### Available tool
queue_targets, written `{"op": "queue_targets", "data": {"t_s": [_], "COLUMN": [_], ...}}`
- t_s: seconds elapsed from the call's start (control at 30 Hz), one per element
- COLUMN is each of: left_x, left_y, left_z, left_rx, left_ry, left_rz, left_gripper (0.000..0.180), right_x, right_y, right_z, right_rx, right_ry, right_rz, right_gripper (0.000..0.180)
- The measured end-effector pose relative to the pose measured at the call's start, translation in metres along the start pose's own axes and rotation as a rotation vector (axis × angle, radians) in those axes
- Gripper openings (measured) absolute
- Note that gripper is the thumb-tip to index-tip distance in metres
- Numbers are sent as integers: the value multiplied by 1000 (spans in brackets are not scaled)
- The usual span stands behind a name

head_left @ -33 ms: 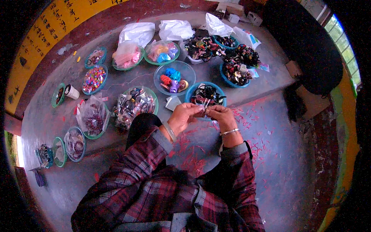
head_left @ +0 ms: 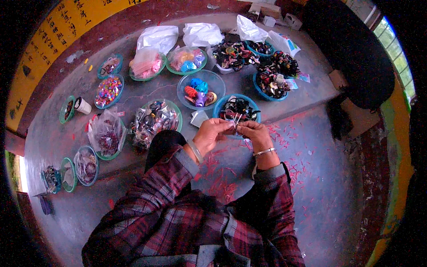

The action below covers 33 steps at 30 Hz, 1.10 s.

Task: The person sits on the floor and assembles hair accessories by hand. They pick up small hair ties and decorative clips from bowls, attach the clips to the ties, and place the finished items into a plastic bag.

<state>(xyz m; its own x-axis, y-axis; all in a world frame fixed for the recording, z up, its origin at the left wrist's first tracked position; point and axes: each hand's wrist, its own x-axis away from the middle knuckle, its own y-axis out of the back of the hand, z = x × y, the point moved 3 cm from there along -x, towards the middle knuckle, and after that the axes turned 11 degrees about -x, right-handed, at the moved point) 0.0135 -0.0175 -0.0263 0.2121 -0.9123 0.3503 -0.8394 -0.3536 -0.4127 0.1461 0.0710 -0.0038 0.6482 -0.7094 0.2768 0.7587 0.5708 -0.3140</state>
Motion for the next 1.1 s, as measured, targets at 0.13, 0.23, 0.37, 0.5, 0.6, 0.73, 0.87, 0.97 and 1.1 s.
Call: {"op": "queue_targets", "data": {"t_s": [0.13, 0.23, 0.37, 0.5, 0.6, 0.73, 0.87, 0.97, 1.1], "left_x": [-6, -2, -2, -2, 0, 4, 6, 5, 8], "left_y": [5, 4, 2, 2, 4, 1, -2, -4, -6], "left_z": [6, 1, 0, 0, -2, -8, -11, -10, -10], "left_rx": [21, -58, -89, -82, -187, -338, -452, -401, -156], "left_ry": [-63, -63, -78, -127, -161, -220, -240, -239, -152], "left_rz": [-31, -10, -24, -57, -115, -172, -186, -155, -111], "left_gripper": [13, 17, 17, 15, 14, 14, 15, 16, 18], "right_x": [-2, -6, -8, -11, -6, -2, -2, -7, -8], "right_y": [-1, 5, 10, 11, 5, 3, -3, 0, 1], "right_z": [-3, -8, -12, -10, 2, 7, 7, -3, -9], "right_rx": [-34, 41, 39, 51, 91, 123, 77, 25, 94], "right_ry": [-11, -19, 3, 139, 358, 501, 363, 168, 43], "right_rz": [1, 7, -1, -35, -133, -127, -35, 36, 104], "right_gripper": [12, 14, 13, 14, 22, 35, 35, 24, 9]}}
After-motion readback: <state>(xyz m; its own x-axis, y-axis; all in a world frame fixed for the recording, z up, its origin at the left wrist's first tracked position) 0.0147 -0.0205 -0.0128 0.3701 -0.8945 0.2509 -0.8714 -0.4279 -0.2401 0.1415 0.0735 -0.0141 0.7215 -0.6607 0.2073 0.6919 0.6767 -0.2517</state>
